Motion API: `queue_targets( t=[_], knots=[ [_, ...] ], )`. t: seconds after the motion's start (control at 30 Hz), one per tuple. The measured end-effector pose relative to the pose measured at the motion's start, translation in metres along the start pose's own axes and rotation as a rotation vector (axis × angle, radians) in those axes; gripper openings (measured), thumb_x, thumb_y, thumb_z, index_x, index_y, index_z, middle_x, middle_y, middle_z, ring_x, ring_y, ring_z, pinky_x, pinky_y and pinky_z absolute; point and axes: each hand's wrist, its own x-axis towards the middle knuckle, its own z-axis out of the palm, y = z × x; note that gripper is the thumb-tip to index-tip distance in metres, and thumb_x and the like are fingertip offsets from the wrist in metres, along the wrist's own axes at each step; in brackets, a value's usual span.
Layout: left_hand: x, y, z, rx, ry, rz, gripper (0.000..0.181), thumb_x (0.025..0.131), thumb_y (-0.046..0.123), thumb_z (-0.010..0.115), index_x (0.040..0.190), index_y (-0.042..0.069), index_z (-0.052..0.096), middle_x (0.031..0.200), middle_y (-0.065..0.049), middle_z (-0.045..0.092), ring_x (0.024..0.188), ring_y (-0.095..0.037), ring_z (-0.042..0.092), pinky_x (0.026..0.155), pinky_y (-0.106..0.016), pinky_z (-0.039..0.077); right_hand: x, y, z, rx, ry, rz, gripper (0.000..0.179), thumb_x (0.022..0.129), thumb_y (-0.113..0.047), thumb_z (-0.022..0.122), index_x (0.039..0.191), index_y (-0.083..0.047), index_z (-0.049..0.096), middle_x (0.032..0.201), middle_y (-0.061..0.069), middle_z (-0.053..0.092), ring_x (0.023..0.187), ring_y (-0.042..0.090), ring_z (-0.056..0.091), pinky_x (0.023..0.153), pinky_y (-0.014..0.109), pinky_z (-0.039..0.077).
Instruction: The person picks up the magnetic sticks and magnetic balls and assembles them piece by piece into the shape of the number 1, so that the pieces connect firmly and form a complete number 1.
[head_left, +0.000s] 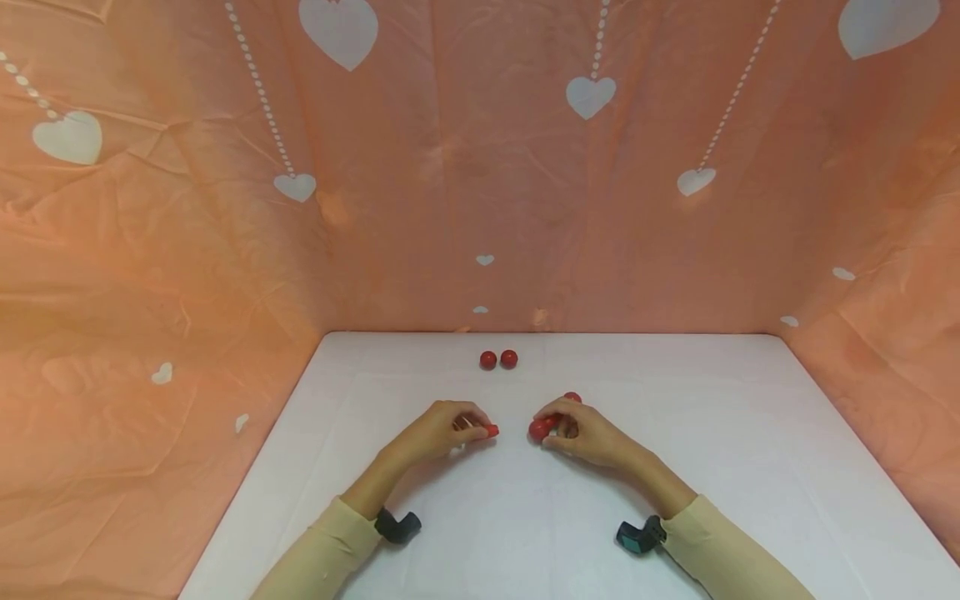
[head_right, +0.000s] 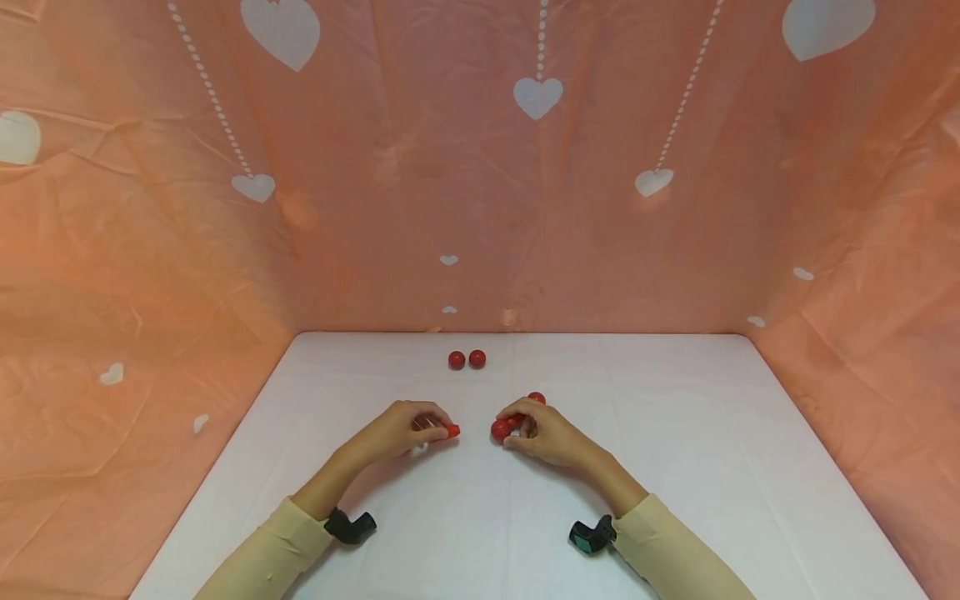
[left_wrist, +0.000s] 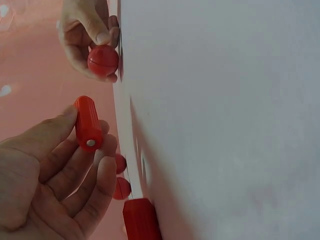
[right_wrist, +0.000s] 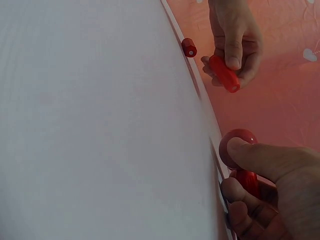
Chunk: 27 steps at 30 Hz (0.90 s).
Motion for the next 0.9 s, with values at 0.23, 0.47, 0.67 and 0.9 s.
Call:
queue_targets(
  t=[0.23, 0.47, 0.67, 0.9],
  knots=[
    [0.002, 0.006, 0.007, 0.004, -0.039, -0.028, 0.015, 0.099, 0.023, 0.08, 0.114, 0.02, 0.08, 0.103, 0.008, 0.074, 0.093, -0.014, 0.066, 0.078, -0.026, 0.058, 0.0, 0.0, 0.0, -0.011, 0.004, -0.008, 0.038, 0.094, -0.019, 0.086, 0.129, -0.019, 0.072, 0.116, -0.002, 0.067, 0.091, 0.014, 0.059, 0.079, 0.025, 0.054],
    [0.004, 0.011, 0.013, -0.032, -0.047, -0.039, 0.02, 0.098, 0.02, 0.081, 0.117, 0.016, 0.08, 0.108, 0.004, 0.076, 0.094, -0.014, 0.067, 0.078, -0.025, 0.058, 0.0, -0.002, -0.001, -0.006, -0.001, -0.005, 0.038, 0.093, -0.017, 0.086, 0.128, -0.018, 0.072, 0.117, -0.001, 0.067, 0.09, 0.015, 0.059, 0.078, 0.025, 0.054],
    [0.006, 0.015, 0.021, -0.061, -0.049, -0.054, 0.02, 0.099, 0.02, 0.08, 0.118, 0.015, 0.08, 0.107, 0.003, 0.076, 0.092, -0.013, 0.067, 0.075, -0.025, 0.058, 0.0, -0.002, -0.001, -0.005, -0.005, -0.004, 0.038, 0.093, -0.016, 0.086, 0.129, -0.018, 0.071, 0.117, -0.001, 0.067, 0.091, 0.016, 0.059, 0.079, 0.025, 0.054],
    [0.007, 0.018, 0.03, -0.065, -0.059, -0.046, 0.019, 0.1, 0.021, 0.079, 0.117, 0.015, 0.078, 0.096, 0.008, 0.075, 0.085, -0.01, 0.065, 0.072, -0.023, 0.056, -0.001, -0.001, -0.001, 0.002, -0.004, -0.01, 0.038, 0.094, -0.016, 0.085, 0.129, -0.019, 0.071, 0.118, -0.001, 0.068, 0.091, 0.015, 0.059, 0.079, 0.025, 0.053]
  ],
)
